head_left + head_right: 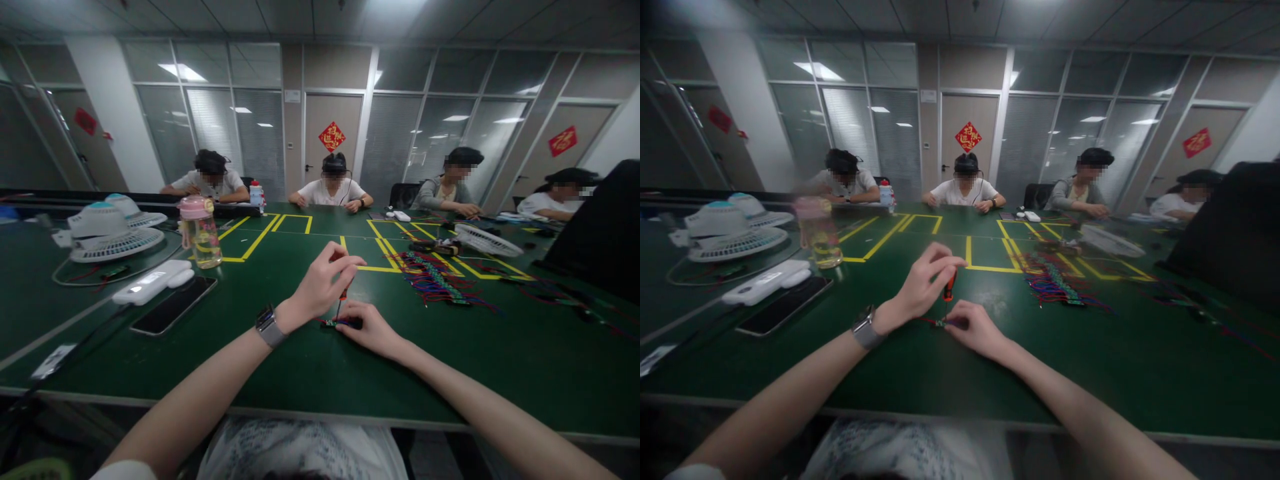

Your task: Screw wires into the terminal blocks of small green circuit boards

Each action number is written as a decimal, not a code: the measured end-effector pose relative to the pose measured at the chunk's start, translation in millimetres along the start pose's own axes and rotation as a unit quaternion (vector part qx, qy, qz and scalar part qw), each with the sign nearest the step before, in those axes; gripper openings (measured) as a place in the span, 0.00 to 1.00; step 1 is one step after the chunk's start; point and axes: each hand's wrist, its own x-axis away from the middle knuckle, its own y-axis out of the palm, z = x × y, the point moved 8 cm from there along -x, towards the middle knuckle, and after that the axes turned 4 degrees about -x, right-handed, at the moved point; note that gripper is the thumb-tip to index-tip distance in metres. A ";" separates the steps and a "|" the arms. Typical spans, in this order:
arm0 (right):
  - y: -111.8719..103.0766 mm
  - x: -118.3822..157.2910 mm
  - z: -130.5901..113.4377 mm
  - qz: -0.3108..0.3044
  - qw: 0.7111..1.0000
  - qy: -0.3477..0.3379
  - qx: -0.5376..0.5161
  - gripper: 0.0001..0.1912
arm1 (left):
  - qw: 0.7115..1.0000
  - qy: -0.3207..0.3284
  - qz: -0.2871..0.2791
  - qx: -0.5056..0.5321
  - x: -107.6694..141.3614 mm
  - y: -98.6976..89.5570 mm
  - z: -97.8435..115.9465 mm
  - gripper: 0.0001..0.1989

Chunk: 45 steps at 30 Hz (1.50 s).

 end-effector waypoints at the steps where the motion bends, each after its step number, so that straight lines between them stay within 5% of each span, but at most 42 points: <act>1: 0.2 -0.3 0.5 -0.005 1.000 0.001 -0.004 0.07 | 0.999 -0.012 -0.019 0.034 0.7 2.5 -1.4 0.14; 4: -0.3 -1.0 1.1 -0.014 1.000 0.001 -0.007 0.07 | 0.980 -0.092 -0.071 0.162 2.6 10.8 -13.2 0.15; 7: -2.8 -0.9 2.0 -0.004 1.000 0.001 -0.013 0.07 | 0.974 -0.119 -0.053 0.187 3.0 8.0 -22.1 0.13; 11: -5.0 0.4 3.5 0.010 1.000 -0.006 -0.019 0.07 | 0.983 -0.100 -0.027 0.153 3.2 2.0 -23.1 0.11; 18: -3.7 1.9 3.2 0.016 0.999 -0.036 -0.007 0.05 | 0.982 -0.096 -0.085 0.136 4.9 8.8 -15.3 0.14; 25: -3.2 2.8 0.3 0.010 0.999 -0.044 0.006 0.06 | 0.992 -0.072 -0.068 0.079 4.5 5.1 -13.5 0.14; 32: -2.5 3.3 0.3 0.013 0.999 -0.045 0.018 0.07 | 0.998 0.024 -0.049 -0.005 6.7 3.5 6.0 0.11; 38: -2.7 3.4 -0.2 0.017 0.999 -0.026 0.017 0.06 | 0.999 -0.025 -0.039 0.026 8.1 4.8 -3.5 0.14; 42: -3.1 3.0 -1.2 0.017 1.000 -0.016 0.016 0.06 | 0.998 0.019 -0.009 -0.065 8.9 -0.7 2.5 0.11; 45: -2.8 2.7 -0.3 0.013 1.000 -0.013 0.011 0.06 | 0.999 0.024 -0.032 -0.017 8.7 4.8 2.6 0.15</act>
